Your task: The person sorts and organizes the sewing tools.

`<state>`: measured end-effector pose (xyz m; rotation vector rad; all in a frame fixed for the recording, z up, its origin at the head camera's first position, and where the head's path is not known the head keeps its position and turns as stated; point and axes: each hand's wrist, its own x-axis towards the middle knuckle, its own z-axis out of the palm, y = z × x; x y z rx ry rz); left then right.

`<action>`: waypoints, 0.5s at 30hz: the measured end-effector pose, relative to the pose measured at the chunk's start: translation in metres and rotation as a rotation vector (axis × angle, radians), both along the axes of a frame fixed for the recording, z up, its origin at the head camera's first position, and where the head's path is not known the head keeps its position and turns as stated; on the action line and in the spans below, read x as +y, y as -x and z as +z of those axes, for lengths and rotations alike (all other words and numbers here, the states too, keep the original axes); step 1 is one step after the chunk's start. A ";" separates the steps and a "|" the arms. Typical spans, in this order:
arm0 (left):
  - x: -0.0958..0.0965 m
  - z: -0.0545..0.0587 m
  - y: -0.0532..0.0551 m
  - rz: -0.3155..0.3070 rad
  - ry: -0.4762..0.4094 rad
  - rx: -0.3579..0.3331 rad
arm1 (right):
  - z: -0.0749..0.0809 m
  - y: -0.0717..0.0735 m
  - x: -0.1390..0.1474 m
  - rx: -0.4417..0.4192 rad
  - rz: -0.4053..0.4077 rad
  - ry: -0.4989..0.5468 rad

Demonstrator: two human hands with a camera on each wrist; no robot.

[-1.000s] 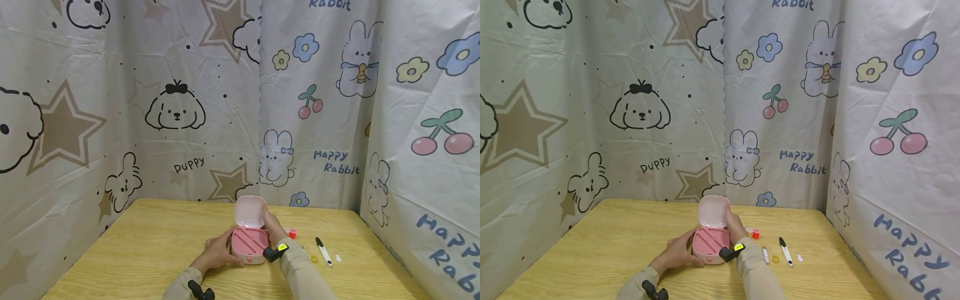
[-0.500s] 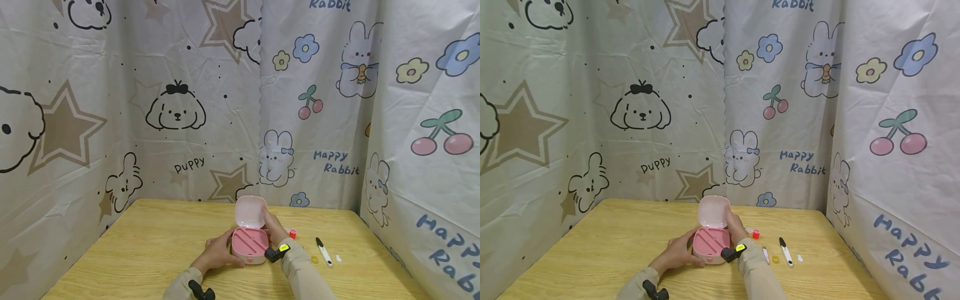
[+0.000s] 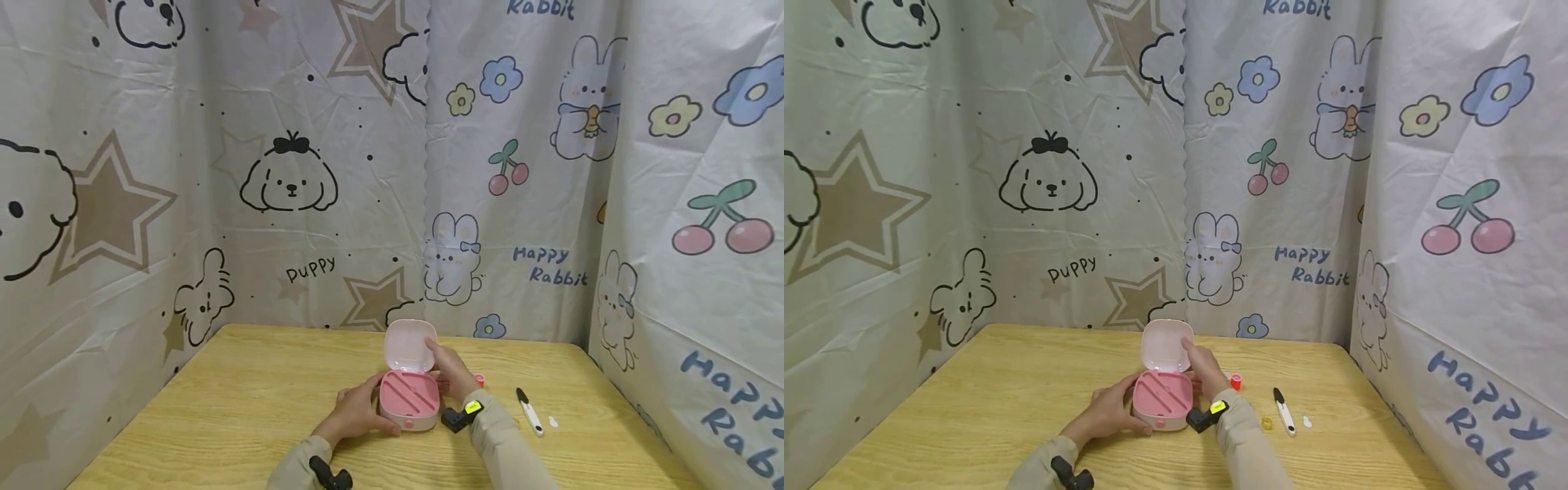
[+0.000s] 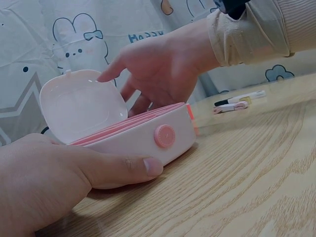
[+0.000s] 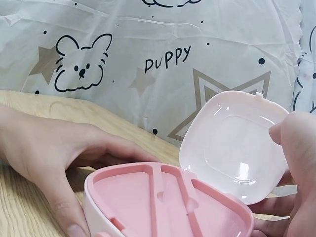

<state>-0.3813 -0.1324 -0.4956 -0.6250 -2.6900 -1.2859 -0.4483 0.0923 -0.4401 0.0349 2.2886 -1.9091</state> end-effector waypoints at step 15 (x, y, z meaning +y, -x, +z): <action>0.001 -0.004 0.003 0.021 0.018 0.005 | 0.007 -0.003 0.028 0.007 -0.012 -0.059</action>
